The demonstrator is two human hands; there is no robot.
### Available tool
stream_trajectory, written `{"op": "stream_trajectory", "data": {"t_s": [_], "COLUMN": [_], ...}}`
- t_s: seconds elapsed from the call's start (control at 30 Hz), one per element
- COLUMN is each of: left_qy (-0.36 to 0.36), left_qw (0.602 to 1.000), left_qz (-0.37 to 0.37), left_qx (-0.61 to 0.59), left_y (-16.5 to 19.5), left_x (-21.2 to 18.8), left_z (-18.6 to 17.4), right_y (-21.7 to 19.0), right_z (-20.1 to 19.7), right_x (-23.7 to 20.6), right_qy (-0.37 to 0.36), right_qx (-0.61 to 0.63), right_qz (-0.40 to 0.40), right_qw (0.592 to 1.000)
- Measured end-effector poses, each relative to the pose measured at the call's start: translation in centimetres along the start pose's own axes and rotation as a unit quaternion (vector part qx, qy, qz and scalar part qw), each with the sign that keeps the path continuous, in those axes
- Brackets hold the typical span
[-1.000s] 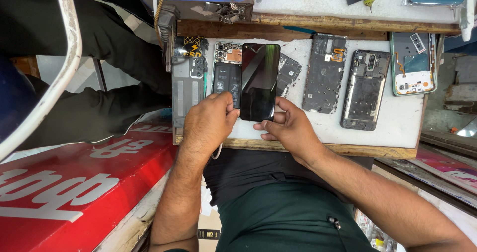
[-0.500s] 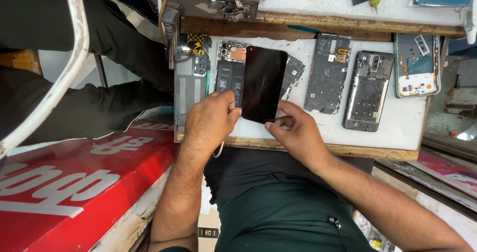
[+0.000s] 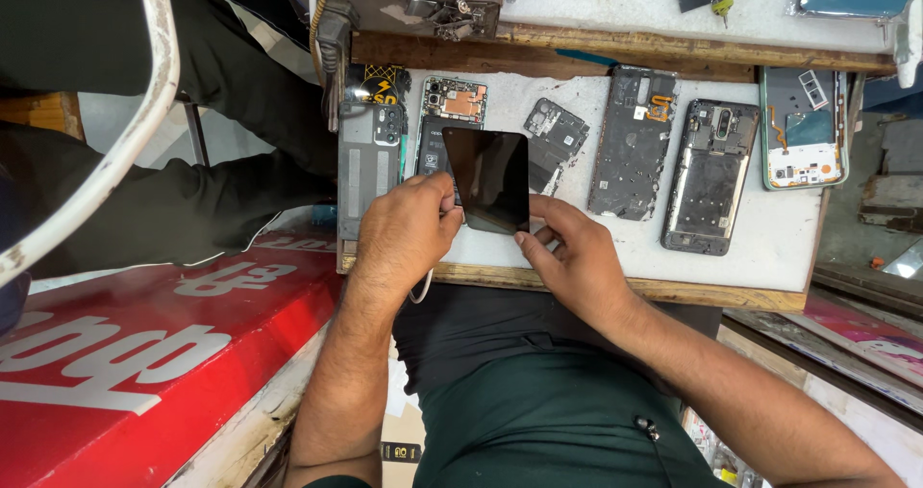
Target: The person disassembles a smartphone by removing the back cover and prying internal components with a screwdriver. They then connect a charging cable to another phone and press the screen to test its response.
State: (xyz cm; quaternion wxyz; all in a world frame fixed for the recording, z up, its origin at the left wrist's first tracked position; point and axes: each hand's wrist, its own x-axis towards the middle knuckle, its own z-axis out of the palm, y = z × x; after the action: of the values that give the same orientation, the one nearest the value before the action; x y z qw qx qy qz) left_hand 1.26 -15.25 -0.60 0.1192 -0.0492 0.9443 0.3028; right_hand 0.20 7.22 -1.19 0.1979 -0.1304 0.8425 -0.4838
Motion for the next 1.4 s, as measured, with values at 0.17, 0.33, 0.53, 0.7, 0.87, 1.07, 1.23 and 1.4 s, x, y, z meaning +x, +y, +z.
{"op": "stream_trajectory", "data": {"t_s": [0.17, 0.33, 0.53, 0.7, 0.87, 1.07, 1.23, 1.4], "left_qy": [0.004, 0.005, -0.001, -0.005, -0.011, -0.016, -0.013, -0.005], "left_qw": [1.0, 1.0, 1.0, 1.0, 1.0, 1.0, 1.0, 1.0], "left_qz": [-0.003, -0.003, -0.007, -0.011, -0.016, -0.015, -0.013, -0.004], "left_qx": [-0.009, -0.008, -0.007, -0.007, -0.006, 0.002, -0.002, 0.0], "left_y": [-0.1, 0.0, 0.1, 0.3, 0.4, 0.1, 0.0, -0.1], "left_x": [-0.1, 0.0, 0.0, 0.1, -0.1, 0.1, 0.0, 0.0], "left_z": [0.1, 0.0, -0.3, -0.5, -0.5, -0.3, -0.1, -0.1], "right_y": [0.1, 0.8, 2.1, 2.5, 2.1, 1.9, 2.3, 2.8], "right_z": [-0.1, -0.2, -0.2, -0.3, -0.4, 0.1, 0.3, 0.9], "right_x": [0.1, 0.2, 0.3, 0.3, 0.3, 0.2, 0.3, 0.7], "right_qy": [-0.008, 0.001, -0.04, -0.042, -0.048, -0.048, -0.048, -0.042], "right_qx": [-0.013, 0.044, 0.149, 0.141, 0.139, 0.169, 0.215, 0.248], "right_qz": [0.019, -0.008, 0.124, 0.146, 0.152, 0.082, 0.064, 0.063], "right_qw": [1.0, 0.999, 0.98, 0.978, 0.977, 0.981, 0.973, 0.966]}}
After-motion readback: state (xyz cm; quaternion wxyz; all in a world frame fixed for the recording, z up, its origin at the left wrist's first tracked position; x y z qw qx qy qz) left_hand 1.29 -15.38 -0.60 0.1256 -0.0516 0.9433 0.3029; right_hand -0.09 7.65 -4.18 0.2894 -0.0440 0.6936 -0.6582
